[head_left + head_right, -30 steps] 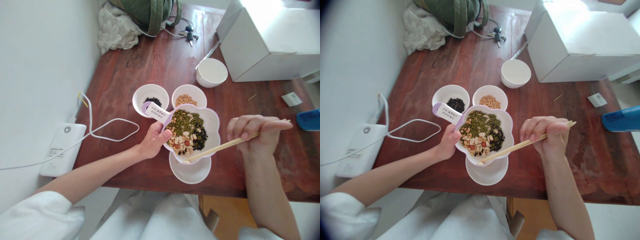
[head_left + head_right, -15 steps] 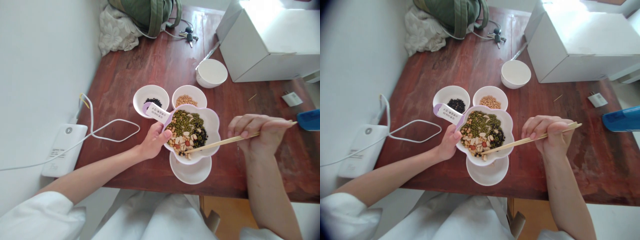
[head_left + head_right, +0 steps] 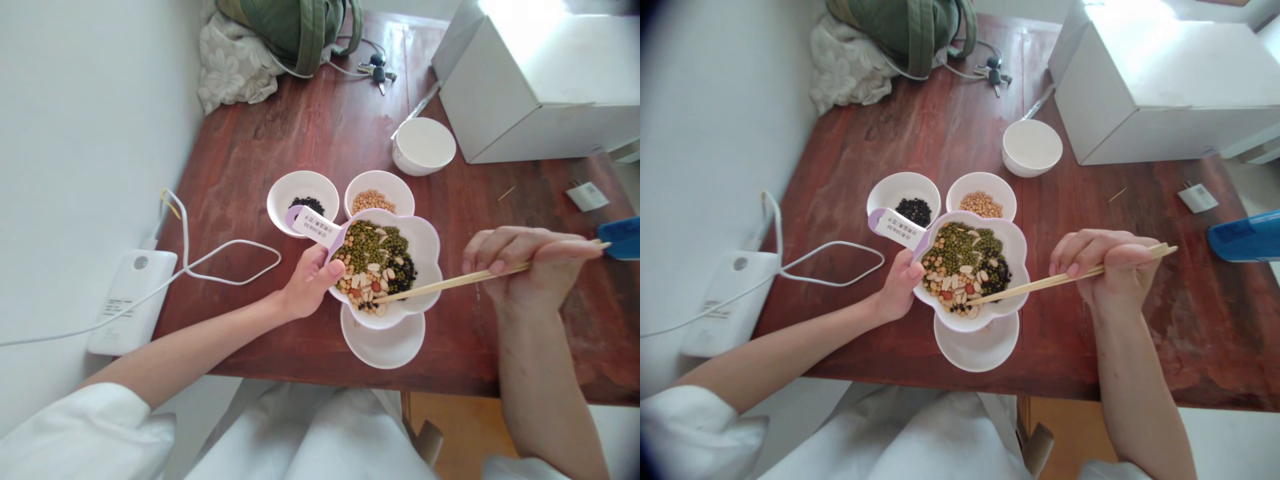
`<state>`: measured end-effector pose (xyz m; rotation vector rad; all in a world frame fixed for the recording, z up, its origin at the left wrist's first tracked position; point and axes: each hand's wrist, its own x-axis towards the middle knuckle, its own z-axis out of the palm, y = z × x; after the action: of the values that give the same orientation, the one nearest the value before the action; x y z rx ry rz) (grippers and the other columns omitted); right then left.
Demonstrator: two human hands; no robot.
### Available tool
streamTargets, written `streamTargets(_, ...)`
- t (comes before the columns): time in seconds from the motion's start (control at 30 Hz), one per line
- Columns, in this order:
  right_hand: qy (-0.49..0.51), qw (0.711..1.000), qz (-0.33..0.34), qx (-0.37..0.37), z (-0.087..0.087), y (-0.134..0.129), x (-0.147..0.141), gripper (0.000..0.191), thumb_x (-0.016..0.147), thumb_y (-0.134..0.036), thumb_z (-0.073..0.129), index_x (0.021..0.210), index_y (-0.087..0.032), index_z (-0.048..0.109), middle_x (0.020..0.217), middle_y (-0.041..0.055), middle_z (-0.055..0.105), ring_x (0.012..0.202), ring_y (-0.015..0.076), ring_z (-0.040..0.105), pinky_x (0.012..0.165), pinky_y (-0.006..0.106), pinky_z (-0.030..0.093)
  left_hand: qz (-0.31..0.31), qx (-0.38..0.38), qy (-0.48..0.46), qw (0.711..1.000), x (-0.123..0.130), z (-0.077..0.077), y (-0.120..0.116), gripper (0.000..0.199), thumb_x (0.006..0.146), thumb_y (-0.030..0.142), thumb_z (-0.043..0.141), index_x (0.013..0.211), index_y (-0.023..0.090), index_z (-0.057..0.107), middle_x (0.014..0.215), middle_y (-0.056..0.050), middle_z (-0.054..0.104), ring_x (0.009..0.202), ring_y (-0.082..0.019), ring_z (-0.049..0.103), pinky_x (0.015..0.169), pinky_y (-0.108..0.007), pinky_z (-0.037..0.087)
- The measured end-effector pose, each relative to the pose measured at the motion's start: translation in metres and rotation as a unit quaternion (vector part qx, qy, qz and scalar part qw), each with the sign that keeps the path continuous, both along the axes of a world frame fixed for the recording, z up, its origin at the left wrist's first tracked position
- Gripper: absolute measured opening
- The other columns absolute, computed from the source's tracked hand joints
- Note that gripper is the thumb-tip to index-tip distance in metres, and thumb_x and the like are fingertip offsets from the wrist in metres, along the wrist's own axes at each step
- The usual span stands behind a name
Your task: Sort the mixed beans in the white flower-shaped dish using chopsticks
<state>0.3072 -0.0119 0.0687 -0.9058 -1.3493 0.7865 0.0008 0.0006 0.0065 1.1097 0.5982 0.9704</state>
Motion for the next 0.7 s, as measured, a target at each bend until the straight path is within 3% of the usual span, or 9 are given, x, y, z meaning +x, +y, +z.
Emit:
streamTargets(0.4,-0.014,0.998,0.049,0.022,0.002,0.001,0.003,0.079,0.102,-0.078,0.059,0.046,-0.023,0.068,0.036,-0.0008,0.05,0.028,0.0167,0.051,0.031,0.031,0.049,-0.006,0.006,-0.009,1.0,0.0,0.002,0.0,0.071,0.097,0.073,0.071,0.141,0.017,0.076,0.131,-0.017,0.084,0.131,-0.04,0.076,0.11,-0.05,0.064)
streamTargets(0.7,0.009,0.996,0.086,-0.009,0.0,0.002,-0.005,0.078,0.101,-0.077,0.062,0.047,-0.022,0.07,0.038,0.0014,0.056,0.03,0.0185,0.056,0.032,0.031,0.05,-0.006,0.006,-0.017,1.0,0.002,0.005,-0.001,0.069,0.097,0.071,0.072,0.141,0.018,0.077,0.13,-0.017,0.084,0.13,-0.039,0.077,0.11,-0.051,0.064)
